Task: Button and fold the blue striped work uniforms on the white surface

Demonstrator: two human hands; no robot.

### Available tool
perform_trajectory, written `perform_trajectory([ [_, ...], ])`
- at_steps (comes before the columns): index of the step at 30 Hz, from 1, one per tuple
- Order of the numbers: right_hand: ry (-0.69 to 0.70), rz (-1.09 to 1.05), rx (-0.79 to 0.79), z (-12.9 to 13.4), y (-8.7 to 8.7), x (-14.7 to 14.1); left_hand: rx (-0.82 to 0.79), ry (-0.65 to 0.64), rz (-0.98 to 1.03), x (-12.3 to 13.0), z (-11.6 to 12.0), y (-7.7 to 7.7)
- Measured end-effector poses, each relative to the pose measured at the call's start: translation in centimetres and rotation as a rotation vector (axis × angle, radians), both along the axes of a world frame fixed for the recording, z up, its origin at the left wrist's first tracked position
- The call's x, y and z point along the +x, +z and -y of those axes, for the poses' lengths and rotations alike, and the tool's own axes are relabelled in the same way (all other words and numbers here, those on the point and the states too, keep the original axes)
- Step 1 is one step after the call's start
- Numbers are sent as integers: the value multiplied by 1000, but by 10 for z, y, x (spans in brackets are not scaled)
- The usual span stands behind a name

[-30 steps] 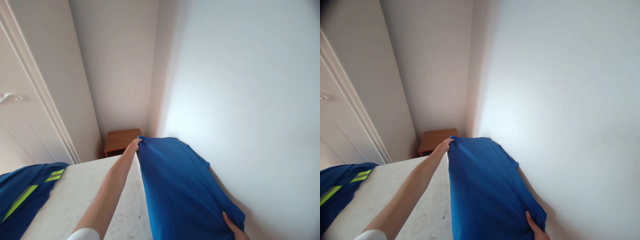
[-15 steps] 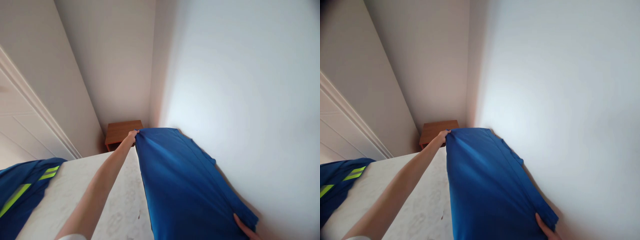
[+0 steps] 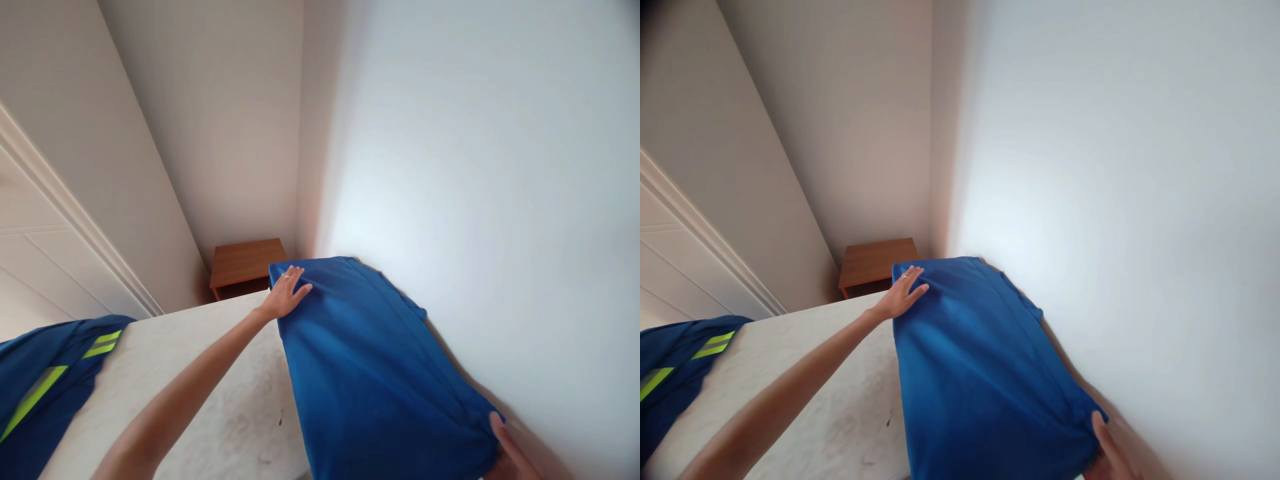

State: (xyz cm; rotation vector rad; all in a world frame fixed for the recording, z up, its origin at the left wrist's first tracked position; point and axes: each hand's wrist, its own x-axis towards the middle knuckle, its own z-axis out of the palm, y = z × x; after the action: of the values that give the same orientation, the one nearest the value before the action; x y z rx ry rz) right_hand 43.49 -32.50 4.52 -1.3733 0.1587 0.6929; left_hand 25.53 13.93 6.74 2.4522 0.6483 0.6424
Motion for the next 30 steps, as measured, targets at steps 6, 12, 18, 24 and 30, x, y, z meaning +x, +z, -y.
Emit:
perform_trajectory([
  [6, -242, 180, -73, -22, -18, -10, 56, -148, -260, 0, 27, -30],
  [12, -302, 947, -397, -30, 25, -45, 192, -50, -192, -7, 51, 1],
  [18, 495, 1589, -76, -140, 105, -52, 376, -301, -144, -37, 158, 10],
  [24, 1222, 1660, -584, -331, 76, -19, 493, -274, -115, -56, 207, -19],
  [30, 1414, 1562, -735, -402, 38, 39, 521, -170, -82, -66, 219, -27],
])
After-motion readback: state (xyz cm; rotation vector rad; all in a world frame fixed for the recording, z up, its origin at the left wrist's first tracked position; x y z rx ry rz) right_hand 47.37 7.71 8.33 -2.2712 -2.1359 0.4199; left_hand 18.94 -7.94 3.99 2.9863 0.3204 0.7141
